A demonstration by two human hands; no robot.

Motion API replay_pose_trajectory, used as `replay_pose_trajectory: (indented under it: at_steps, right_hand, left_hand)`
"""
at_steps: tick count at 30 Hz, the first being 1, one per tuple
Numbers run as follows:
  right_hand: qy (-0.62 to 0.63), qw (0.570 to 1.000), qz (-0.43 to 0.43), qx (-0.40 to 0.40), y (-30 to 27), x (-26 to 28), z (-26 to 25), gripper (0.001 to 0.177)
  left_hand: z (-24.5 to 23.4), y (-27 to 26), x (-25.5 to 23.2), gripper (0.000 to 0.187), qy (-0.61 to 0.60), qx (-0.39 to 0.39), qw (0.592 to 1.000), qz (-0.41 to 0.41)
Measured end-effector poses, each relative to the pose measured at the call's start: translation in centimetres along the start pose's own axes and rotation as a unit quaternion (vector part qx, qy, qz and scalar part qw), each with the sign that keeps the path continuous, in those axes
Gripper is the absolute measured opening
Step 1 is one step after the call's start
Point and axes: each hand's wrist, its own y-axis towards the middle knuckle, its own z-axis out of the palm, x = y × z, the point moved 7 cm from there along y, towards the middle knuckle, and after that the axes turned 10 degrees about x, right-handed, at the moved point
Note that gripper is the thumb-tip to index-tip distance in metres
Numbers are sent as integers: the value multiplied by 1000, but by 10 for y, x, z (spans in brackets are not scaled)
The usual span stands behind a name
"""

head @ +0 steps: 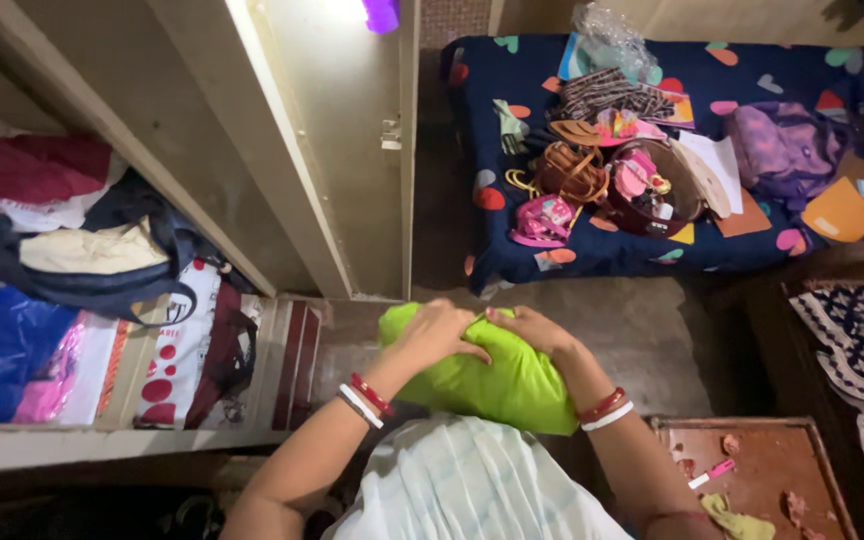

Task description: The person opens a wardrobe and removes various items one by one, including hangers, bubble wrap, handbags, a green bag, a red cloth, a yellow item, and a blue bag. They place each item on a nearby bed and briefly inspect the contents of the blue bag.

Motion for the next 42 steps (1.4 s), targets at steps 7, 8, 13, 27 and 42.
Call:
replay_pose_trajectory:
  at_steps: [7,8,13,27,42]
  right_hand:
    - [-385,862,-264,-199,-96,57,21,70]
    - [-431,841,-283,-162,-104,60,30,77]
    - [-511,813,-222,-168,-74,22,54,67]
    - [-168,946,-47,-274,97,-115,-194,39]
    - [566,734,-337,-163,245,11,-496,52]
  left_hand:
    - [99,17,42,64,-220,142,962,-82]
    - [112,24,49,62,-267,141,952,-58]
    - [185,61,87,71,-266,312,912,-26]
    - [13,224,57,45,-290,-165,939,-79]
    - [48,363,72,36,-515,-179,838,3]
